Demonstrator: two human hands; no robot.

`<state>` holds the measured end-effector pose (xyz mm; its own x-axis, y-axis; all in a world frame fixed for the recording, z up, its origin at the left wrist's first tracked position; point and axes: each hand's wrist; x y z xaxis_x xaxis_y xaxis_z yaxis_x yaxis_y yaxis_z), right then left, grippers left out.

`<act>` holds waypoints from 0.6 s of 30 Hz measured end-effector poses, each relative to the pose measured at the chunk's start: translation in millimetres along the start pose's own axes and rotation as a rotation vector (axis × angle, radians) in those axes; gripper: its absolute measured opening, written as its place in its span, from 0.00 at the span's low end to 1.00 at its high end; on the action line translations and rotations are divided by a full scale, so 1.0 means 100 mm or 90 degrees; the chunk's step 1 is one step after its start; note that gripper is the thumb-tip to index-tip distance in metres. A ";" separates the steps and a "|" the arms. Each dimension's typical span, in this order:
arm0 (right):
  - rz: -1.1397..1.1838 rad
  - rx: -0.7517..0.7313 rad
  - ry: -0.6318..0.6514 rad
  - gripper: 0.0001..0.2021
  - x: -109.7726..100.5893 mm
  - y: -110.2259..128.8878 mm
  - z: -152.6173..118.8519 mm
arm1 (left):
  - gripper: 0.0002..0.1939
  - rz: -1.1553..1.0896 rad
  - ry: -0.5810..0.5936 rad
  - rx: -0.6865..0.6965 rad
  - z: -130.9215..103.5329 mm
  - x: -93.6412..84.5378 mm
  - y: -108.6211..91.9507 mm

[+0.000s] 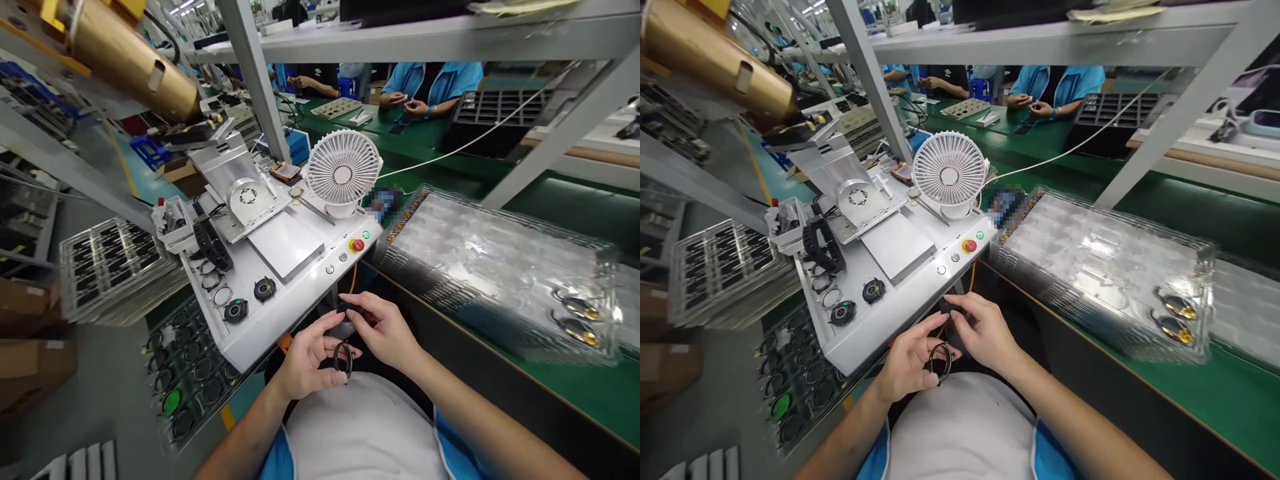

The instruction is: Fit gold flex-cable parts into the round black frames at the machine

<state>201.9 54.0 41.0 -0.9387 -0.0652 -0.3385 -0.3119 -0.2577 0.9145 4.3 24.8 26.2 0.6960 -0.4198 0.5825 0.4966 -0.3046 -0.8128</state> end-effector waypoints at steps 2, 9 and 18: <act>-0.071 -0.101 0.011 0.15 -0.04 -0.03 0.02 | 0.44 -0.013 0.000 -0.019 -0.04 -0.03 -0.01; -0.106 -0.187 0.041 0.09 -0.05 -0.11 -0.02 | 0.48 -0.106 -0.078 -0.058 -0.08 -0.02 0.04; -0.076 -0.045 0.066 0.06 -0.09 0.04 0.85 | 0.41 -0.134 -0.185 0.026 -0.03 -0.09 0.03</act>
<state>197.1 135.1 66.7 -0.8745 -0.1287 -0.4677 -0.4053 -0.3359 0.8502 -1.5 25.3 18.5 0.6921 -0.0894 0.7163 0.6605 -0.3218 -0.6784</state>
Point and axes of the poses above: each hand's wrist, its own z-axis towards the middle knuckle, its own x-axis out of the palm, y = z × x, and after that the axes turned 9 degrees about -z, right-handed
